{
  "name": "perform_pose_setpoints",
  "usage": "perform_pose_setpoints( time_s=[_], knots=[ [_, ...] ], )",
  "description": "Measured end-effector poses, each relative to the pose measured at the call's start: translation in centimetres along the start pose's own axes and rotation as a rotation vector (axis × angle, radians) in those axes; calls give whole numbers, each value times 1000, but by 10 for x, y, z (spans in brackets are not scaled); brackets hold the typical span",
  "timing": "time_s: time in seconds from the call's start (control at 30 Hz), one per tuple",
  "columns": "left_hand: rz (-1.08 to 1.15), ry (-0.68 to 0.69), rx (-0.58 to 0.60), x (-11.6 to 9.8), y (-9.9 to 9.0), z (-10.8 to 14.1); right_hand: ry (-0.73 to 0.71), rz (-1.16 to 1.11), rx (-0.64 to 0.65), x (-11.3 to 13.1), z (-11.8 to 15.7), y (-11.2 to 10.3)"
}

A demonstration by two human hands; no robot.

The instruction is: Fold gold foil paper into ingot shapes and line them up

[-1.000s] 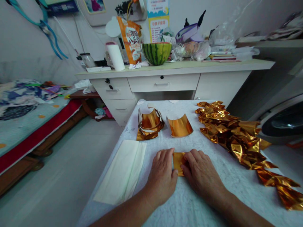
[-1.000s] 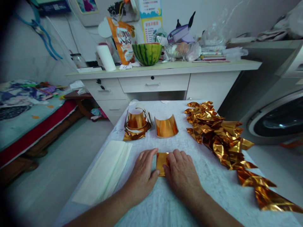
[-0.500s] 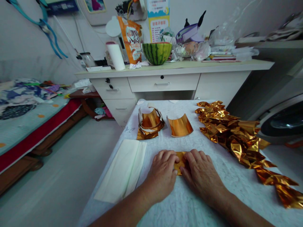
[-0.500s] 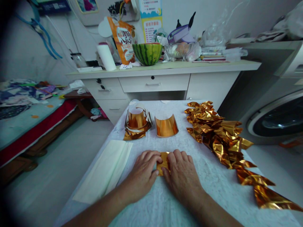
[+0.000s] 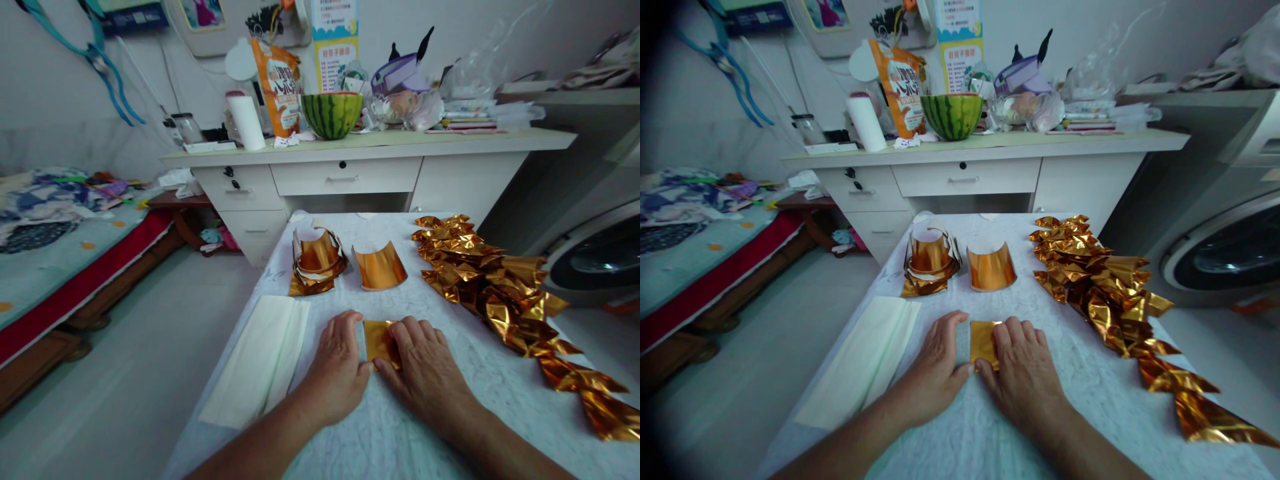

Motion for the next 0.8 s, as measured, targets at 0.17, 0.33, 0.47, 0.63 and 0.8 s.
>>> perform_pose_setpoints(
  time_s=[0.17,0.33,0.47,0.63,0.8],
  knots=[
    [5,48,-3,-3,-6,0,4,5,-3,0,0,0],
    [-3,125,74,-7,-14,-1,-11,7,-19,1,0,0],
    [-18,112,83,-7,-16,-2,-19,6,-26,1,0,-2],
    [-16,107,86,-7,-16,-3,-24,-22,-9,-4,1,-10],
    [-18,107,95,-6,-15,-4,13,-25,1,-23,3,-18]
  ],
)
Point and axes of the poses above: each hand's wrist, its own z-axis away from the middle knuckle, its own y-axis out of the palm, x = y × z, the point moved 1 cm from there along -z, towards the middle knuckle, and after that the axes turned 15 degrees about -z, right-handed, at the moved point
